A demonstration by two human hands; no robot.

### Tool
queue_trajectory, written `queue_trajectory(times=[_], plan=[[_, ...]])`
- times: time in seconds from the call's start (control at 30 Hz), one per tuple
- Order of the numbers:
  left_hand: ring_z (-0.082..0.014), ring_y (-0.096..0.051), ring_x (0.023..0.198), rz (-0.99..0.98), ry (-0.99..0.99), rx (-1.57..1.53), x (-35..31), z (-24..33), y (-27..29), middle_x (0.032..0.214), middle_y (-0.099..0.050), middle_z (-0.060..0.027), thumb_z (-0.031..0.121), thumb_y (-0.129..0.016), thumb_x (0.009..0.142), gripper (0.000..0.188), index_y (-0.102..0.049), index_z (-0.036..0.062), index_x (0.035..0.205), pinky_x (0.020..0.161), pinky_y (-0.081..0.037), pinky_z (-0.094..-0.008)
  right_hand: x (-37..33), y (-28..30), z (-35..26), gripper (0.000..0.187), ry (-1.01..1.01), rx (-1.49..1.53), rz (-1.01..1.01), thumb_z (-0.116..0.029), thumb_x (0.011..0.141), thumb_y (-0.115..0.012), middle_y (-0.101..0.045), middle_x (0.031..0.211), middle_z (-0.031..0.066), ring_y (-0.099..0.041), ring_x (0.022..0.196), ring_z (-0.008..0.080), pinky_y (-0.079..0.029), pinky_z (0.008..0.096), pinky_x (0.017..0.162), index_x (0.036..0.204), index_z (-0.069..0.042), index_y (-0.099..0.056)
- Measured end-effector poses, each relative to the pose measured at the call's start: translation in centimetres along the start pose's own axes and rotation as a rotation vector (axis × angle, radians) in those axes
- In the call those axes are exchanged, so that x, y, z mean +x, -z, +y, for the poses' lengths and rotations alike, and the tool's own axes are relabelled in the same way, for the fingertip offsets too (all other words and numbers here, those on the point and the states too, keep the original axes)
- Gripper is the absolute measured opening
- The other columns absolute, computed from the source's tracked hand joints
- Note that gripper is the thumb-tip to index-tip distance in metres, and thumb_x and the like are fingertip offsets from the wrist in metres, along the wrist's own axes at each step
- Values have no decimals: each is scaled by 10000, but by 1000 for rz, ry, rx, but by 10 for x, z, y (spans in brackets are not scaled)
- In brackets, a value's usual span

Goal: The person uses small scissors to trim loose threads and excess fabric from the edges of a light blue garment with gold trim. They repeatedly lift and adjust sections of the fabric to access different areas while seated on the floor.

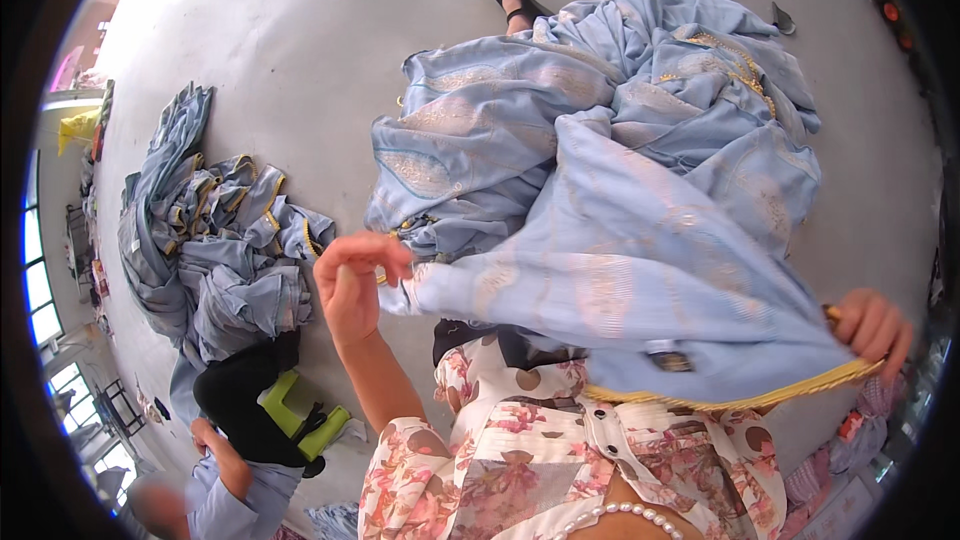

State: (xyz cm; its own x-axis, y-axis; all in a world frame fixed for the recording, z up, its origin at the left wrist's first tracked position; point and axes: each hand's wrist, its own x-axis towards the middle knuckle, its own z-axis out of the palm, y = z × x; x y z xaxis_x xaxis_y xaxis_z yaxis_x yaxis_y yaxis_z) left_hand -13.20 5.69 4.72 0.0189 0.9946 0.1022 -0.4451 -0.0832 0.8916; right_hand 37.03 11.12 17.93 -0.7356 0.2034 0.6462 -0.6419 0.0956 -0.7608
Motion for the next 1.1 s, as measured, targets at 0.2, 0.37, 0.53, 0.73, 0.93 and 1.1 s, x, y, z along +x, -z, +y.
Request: queue_trajectory(times=[0.2,0.37,0.53,0.73,0.93,1.1], plan=[[-126,-620,776,6,42,818,23,-65,-30,950,-688,-65,55,-685,814,151,-674,25,961,649,-460,-235,-274,-6,-100,198,-305,-1247,1990,-126,864,-671,-622,939,-14,-582,766,70,-408,226,584,1049,-68,-632],[-157,-619,787,-107,113,870,2,-79,-46,964,-676,-82,46,-703,793,179,-676,35,969,638,-469,-243,-173,12,10,202,-548,-1672,1801,-116,845,-696,-638,897,-8,-549,725,32,-374,166,552,1022,-26,-659],[-235,-598,1011,-218,122,998,1,-100,-51,1164,-610,-116,67,-763,717,452,-618,60,1145,776,-490,-304,17,-4,151,193,-871,-1132,987,-11,825,-655,-641,929,-38,-565,771,40,-479,211,641,1005,-79,-651],[-317,-442,1227,-813,150,1386,-16,-179,-61,1259,-540,-134,218,-778,660,482,-629,61,1090,983,-355,-437,5,-43,243,427,-1137,-1094,269,-275,758,-730,-613,986,100,-634,824,300,-508,380,695,1081,-35,-590],[-55,-555,684,-180,783,-21,13,-156,-76,800,-625,-7,96,-570,852,90,-609,15,861,615,-444,-207,-5,-49,210,349,-1094,-1028,777,-135,737,-768,-651,1039,107,-574,599,201,-487,283,576,1039,-46,-619],[-98,-608,660,0,851,-385,72,-105,-89,825,-627,-33,55,-492,834,146,-589,16,936,592,-519,-250,33,-45,187,421,-617,-1061,911,-298,779,-765,-648,1098,87,-504,624,117,-468,253,586,1066,-34,-607]])
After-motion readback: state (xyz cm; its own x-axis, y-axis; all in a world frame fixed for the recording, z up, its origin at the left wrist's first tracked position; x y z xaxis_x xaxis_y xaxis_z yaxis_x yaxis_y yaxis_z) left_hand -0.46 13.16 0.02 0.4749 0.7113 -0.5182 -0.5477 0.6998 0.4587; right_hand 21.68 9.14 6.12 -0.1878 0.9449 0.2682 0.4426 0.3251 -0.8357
